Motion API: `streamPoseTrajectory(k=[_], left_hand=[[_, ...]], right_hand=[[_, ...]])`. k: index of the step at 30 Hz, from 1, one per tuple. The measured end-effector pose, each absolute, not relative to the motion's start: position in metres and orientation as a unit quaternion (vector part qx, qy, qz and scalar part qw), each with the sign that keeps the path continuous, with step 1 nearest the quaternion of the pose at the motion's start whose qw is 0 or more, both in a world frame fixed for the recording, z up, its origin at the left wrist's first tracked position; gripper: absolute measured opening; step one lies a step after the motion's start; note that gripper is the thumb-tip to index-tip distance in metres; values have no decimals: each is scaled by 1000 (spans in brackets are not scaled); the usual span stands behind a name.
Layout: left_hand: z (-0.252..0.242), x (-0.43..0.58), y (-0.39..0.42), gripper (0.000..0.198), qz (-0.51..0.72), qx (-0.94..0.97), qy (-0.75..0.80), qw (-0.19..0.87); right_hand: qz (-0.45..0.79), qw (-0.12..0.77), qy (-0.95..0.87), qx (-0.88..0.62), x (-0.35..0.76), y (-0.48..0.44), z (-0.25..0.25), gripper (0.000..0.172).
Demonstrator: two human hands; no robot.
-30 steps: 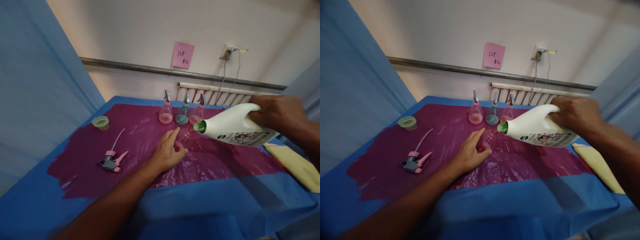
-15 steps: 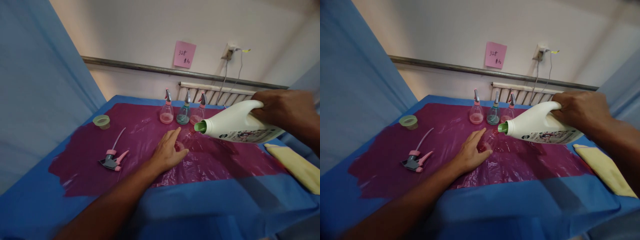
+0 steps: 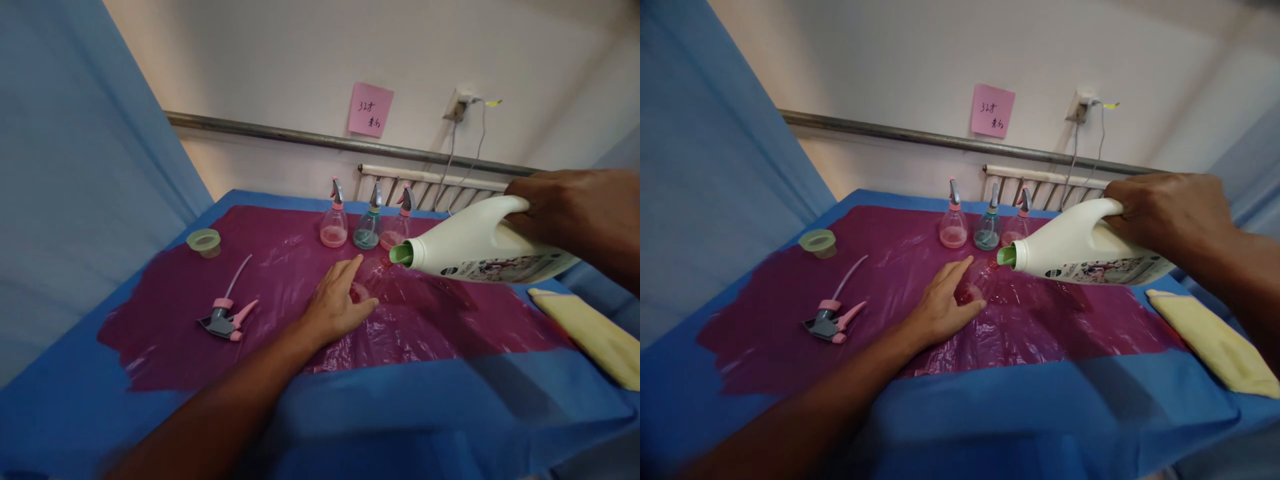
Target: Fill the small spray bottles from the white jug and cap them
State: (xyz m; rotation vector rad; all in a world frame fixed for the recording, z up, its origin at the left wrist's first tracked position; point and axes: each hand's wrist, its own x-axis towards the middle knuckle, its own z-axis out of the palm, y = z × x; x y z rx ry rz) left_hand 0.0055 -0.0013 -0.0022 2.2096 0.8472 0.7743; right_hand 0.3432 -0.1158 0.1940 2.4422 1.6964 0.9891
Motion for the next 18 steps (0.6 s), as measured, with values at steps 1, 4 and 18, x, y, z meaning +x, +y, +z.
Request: streamPoseTrajectory(k=[1,4,18], left_hand=[[-2,6,-1,94,295,841,322,320],[-2,6,-1,94,295,841,322,318],[-4,6,-1,95,299,845,316,310]], right_hand=[[318,8,541,779,343,-116,195,14],[326,31,546,771,341,-117,198,16],[312,74,563,762,335,-122,210,20]])
